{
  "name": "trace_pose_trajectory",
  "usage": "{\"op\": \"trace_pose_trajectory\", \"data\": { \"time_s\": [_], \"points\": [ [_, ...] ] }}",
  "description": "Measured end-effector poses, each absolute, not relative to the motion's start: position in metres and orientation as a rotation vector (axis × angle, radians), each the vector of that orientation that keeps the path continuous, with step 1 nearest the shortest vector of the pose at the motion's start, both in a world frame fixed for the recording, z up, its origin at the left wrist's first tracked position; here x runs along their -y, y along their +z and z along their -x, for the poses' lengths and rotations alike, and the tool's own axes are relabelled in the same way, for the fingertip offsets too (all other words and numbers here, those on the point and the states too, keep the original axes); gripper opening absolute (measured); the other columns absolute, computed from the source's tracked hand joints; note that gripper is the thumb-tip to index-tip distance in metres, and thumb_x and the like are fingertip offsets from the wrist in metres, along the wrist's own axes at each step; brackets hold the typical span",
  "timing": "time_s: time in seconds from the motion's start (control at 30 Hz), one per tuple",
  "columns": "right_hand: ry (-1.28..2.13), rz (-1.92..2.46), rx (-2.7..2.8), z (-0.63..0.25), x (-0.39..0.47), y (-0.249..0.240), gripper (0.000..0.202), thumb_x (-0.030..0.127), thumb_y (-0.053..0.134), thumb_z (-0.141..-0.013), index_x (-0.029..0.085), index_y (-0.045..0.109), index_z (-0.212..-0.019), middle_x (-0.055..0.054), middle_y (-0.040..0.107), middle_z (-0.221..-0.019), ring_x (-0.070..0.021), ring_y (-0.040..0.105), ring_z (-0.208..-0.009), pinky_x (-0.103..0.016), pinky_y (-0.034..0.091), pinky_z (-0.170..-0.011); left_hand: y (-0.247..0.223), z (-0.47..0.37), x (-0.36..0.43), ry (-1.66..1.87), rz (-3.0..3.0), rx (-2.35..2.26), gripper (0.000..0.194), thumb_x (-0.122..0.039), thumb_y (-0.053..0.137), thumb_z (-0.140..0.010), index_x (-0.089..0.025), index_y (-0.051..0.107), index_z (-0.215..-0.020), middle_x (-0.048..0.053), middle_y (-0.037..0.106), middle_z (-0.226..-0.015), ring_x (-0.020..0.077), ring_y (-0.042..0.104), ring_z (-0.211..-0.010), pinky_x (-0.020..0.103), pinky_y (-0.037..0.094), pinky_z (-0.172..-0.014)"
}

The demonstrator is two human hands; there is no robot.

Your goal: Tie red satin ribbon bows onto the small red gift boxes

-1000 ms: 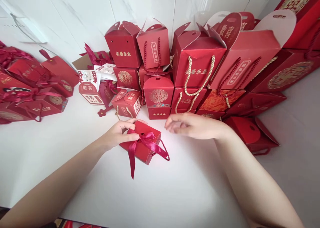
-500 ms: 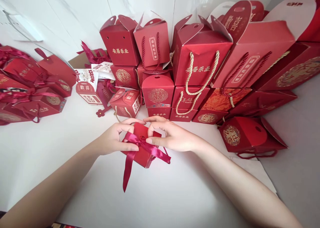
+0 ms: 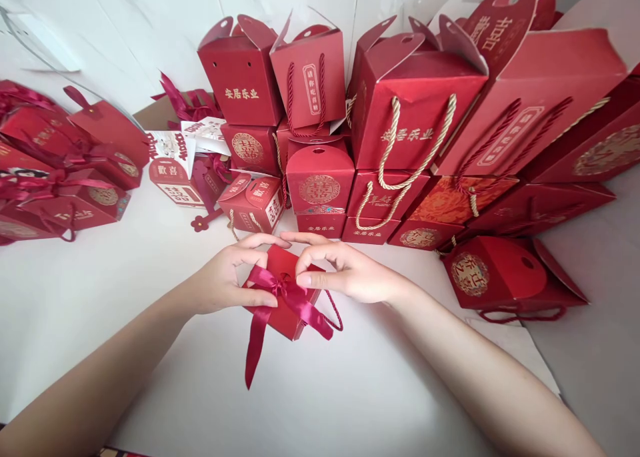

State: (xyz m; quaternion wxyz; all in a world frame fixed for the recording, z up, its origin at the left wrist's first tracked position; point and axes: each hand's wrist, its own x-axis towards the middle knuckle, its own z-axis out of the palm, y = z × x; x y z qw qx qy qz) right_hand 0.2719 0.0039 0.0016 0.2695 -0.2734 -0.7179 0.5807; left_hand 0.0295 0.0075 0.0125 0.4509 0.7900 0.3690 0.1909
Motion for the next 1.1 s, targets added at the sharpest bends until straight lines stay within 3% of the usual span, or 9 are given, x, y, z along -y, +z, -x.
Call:
{"op": "trace_pose_trajectory", "data": {
  "time_s": [0.13, 0.3, 0.6, 0.83, 1.1],
  "points": [
    [1.574, 0.753, 1.926, -0.271, -0.004, 0.000, 0.023, 0.037, 0.060, -0.092, 0.019, 0.061, -0.077, -0.007, 0.043, -0.147, -0.0259, 0.025, -0.145, -0.045, 0.029, -0.112, 0.011, -0.030, -0.008, 0.466, -1.929, -0.901, 0.021, -0.037, 0.079, -0.070, -0.023, 0.072, -0.084, 0.004, 0.051, -0.132, 0.0253, 0.054, -0.121, 0.039, 0.043, -0.106],
    [1.483, 0.737, 2.053, -0.271, -0.004, -0.003, 0.017, 0.036, 0.066, -0.087, 0.020, 0.068, -0.083, -0.006, 0.036, -0.152, -0.0259, 0.020, -0.146, -0.043, 0.022, -0.116, 0.012, -0.030, -0.009, 0.469, -1.926, -0.879, 0.019, -0.036, 0.079, -0.070, -0.020, 0.068, -0.073, 0.003, 0.051, -0.132, 0.0245, 0.053, -0.122, 0.037, 0.042, -0.106],
    [1.694, 0.654, 1.722, -0.267, -0.005, -0.021, 0.026, 0.030, 0.063, -0.089, 0.018, 0.057, -0.068, -0.006, 0.040, -0.150, -0.0257, 0.029, -0.143, -0.041, 0.026, -0.113, 0.012, -0.026, -0.014, 0.429, -1.917, -0.850, 0.023, -0.035, 0.080, -0.070, -0.025, 0.074, -0.089, 0.003, 0.049, -0.137, 0.0277, 0.049, -0.126, 0.040, 0.039, -0.109],
    [1.700, 0.604, 1.613, -0.261, 0.000, -0.032, 0.025, 0.026, 0.061, -0.090, 0.018, 0.055, -0.068, -0.003, 0.037, -0.152, -0.0265, 0.030, -0.142, -0.040, 0.027, -0.112, 0.014, -0.024, -0.013, 0.360, -1.906, -0.915, 0.025, -0.042, 0.079, -0.068, -0.021, 0.072, -0.077, 0.002, 0.048, -0.136, 0.0259, 0.053, -0.121, 0.036, 0.043, -0.105],
    [1.619, 0.605, 1.563, -0.258, 0.001, -0.033, 0.026, 0.028, 0.059, -0.092, 0.018, 0.056, -0.068, -0.006, 0.049, -0.140, -0.0282, 0.048, -0.129, -0.040, 0.038, -0.103, 0.012, -0.027, -0.012, 0.424, -1.833, -0.907, 0.024, -0.041, 0.076, -0.073, -0.019, 0.067, -0.073, 0.003, 0.054, -0.123, 0.0222, 0.059, -0.109, 0.032, 0.047, -0.097]
  ]
}}
